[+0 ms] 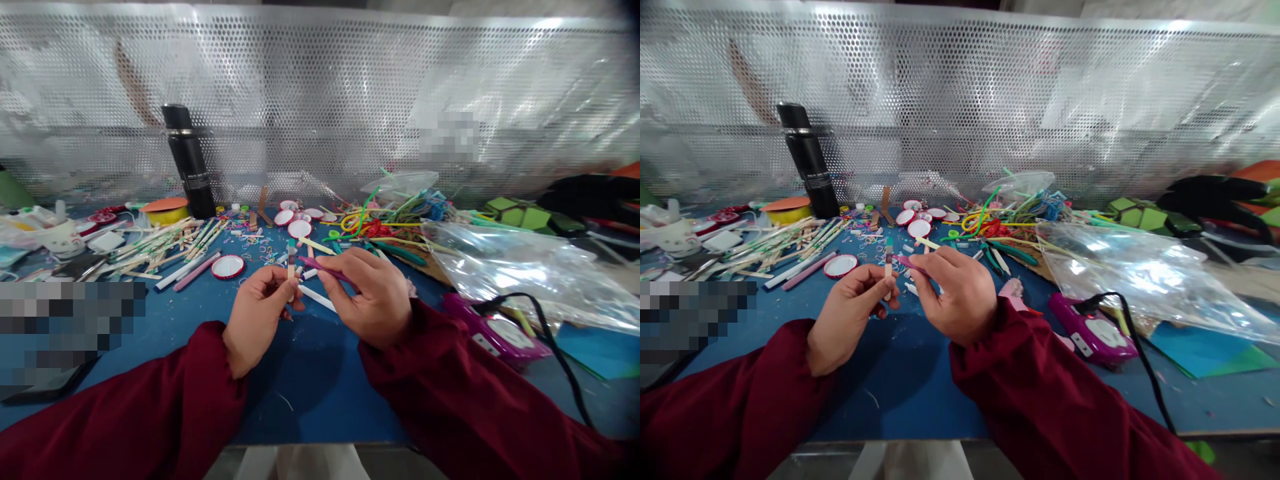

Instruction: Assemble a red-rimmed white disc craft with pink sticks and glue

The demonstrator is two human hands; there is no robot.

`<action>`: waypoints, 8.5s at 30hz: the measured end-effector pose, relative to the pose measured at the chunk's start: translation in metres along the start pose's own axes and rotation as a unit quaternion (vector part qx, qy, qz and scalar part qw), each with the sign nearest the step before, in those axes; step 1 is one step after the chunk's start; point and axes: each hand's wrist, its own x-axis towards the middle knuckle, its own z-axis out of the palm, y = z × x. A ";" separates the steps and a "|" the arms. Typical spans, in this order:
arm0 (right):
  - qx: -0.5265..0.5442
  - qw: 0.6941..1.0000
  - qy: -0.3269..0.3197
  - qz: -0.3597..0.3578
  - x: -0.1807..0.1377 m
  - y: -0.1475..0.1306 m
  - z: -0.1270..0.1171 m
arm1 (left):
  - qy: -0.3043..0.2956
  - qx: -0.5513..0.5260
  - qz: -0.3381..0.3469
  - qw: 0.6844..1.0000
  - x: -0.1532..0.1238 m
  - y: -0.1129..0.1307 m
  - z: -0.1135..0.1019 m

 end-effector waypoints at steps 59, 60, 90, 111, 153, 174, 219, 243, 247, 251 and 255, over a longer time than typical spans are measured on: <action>-0.009 1.000 -0.029 -0.006 0.002 0.004 0.002 | -0.007 -0.045 -0.024 0.999 -0.003 0.003 0.001; -0.006 1.000 -0.027 -0.003 0.002 0.004 0.001 | -0.008 -0.047 -0.022 0.999 -0.003 0.003 0.001; -0.037 0.997 -0.060 0.012 -0.001 0.003 0.004 | -0.010 -0.030 -0.007 0.999 -0.001 0.002 0.001; -0.028 0.998 -0.056 0.030 0.002 0.004 0.000 | -0.013 -0.009 0.008 1.000 -0.003 0.002 0.001; -0.021 0.999 -0.030 0.012 0.007 0.006 -0.001 | -0.024 -0.035 0.003 0.999 -0.001 -0.003 -0.001; -0.006 0.999 -0.035 -0.007 0.008 0.008 -0.002 | -0.023 -0.015 0.014 1.000 0.000 -0.004 -0.002; -0.017 0.999 -0.029 -0.033 0.008 0.010 -0.002 | -0.024 -0.003 0.010 1.000 0.000 -0.005 -0.003; -0.011 0.999 -0.046 -0.004 0.008 0.008 -0.003 | -0.022 -0.019 0.012 1.000 -0.001 -0.002 -0.001; -0.015 0.997 -0.072 -0.010 0.007 0.009 -0.001 | -0.026 -0.014 0.014 0.999 -0.002 -0.002 -0.002; -0.035 0.997 -0.073 -0.009 0.006 0.011 -0.001 | -0.027 -0.011 0.019 0.999 -0.001 -0.002 -0.002; -0.044 0.998 -0.052 0.001 0.006 0.011 -0.002 | -0.019 -0.015 0.018 1.000 -0.001 -0.002 -0.002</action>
